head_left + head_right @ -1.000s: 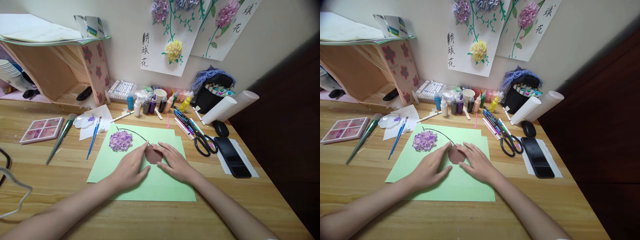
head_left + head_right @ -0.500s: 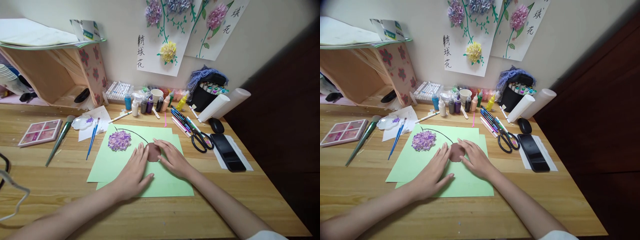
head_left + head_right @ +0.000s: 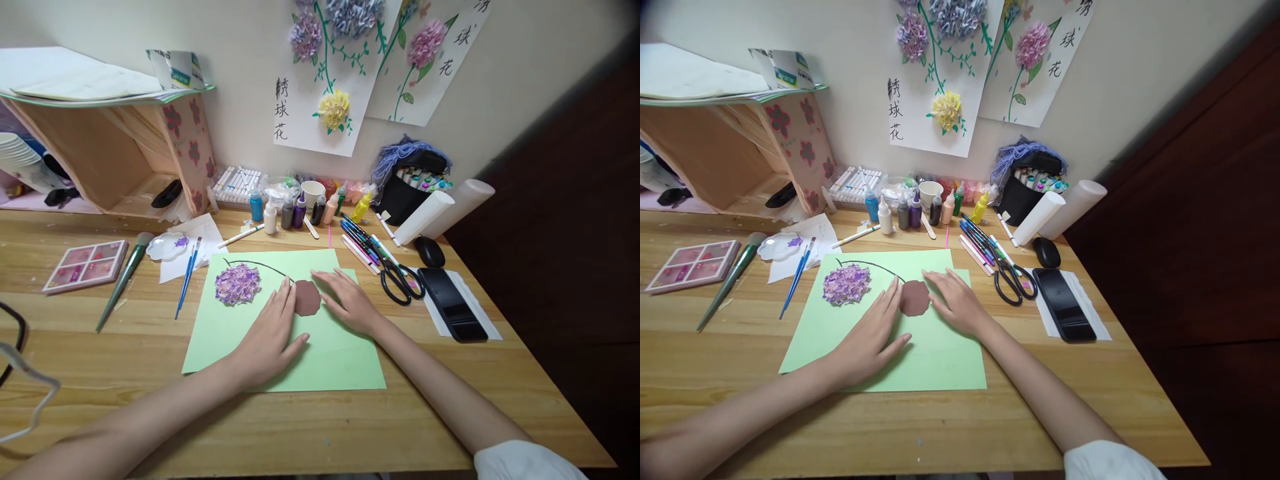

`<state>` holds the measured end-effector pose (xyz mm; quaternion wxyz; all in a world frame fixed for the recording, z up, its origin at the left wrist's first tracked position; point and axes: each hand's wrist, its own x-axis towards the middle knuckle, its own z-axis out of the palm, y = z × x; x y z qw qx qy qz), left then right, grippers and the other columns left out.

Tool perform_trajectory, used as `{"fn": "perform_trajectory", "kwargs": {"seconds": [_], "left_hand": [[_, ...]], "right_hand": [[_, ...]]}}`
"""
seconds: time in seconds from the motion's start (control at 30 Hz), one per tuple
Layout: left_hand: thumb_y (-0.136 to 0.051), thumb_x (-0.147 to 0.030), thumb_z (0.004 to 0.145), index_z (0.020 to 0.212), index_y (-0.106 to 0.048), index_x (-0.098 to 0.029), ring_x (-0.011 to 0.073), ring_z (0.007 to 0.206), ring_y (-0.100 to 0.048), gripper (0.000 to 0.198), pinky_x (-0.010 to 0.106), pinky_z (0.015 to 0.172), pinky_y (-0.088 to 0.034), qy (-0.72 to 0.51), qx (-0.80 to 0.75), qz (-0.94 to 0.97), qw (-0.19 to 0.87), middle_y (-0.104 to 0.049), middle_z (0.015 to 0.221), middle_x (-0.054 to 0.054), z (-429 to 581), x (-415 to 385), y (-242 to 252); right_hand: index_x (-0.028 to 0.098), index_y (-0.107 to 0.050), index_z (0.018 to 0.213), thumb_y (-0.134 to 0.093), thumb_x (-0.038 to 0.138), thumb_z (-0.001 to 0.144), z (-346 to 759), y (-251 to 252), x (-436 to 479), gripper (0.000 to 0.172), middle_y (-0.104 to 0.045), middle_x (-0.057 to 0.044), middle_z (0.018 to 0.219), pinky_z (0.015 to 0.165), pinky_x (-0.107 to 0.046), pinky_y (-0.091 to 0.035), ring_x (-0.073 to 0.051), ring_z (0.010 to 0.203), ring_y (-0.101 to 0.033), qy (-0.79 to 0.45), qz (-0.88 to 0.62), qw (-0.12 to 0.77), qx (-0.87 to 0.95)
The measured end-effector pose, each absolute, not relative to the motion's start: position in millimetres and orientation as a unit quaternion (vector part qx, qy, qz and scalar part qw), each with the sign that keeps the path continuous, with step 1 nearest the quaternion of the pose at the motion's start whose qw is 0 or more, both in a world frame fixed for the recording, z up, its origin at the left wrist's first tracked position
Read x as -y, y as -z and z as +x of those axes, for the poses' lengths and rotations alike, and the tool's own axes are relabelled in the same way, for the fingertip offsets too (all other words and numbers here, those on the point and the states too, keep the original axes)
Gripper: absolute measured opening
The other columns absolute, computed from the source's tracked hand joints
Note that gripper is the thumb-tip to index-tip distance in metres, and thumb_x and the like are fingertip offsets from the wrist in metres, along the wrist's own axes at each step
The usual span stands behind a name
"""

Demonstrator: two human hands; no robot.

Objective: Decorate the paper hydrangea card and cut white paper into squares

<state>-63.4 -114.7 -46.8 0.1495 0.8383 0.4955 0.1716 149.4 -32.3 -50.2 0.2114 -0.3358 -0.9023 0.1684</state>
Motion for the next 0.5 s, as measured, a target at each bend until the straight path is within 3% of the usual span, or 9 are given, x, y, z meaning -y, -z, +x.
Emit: {"fn": "perform_trajectory", "kwargs": {"seconds": [0.2, 0.5], "left_hand": [[-0.032, -0.046, 0.091, 0.144, -0.008, -0.011, 0.0236, 0.139, -0.007, 0.068, 0.041, 0.112, -0.017, -0.126, -0.469, 0.866, 0.12, -0.011, 0.151, 0.014, -75.1, 99.2, 51.5], [-0.031, -0.049, 0.091, 0.144, -0.007, -0.01, 0.022, 0.138, -0.009, 0.07, 0.038, 0.113, -0.016, -0.119, -0.472, 0.867, 0.106, -0.01, 0.15, 0.014, -75.0, 98.8, 56.2]], "right_hand": [[0.021, -0.044, 0.125, -0.04, 0.021, 0.09, 150.7, 48.0, 36.0, 0.035, -0.06, -0.006, 0.119, 0.108, -0.046, -0.027, -0.017, 0.115, -0.05, -0.142, -0.325, 0.224, 0.908], [0.021, -0.043, 0.123, -0.044, 0.026, 0.089, 147.4, 48.4, 41.2, 0.034, -0.057, -0.01, 0.119, 0.1, -0.048, -0.037, -0.023, 0.114, -0.049, -0.191, -0.331, 0.242, 0.892]]}}
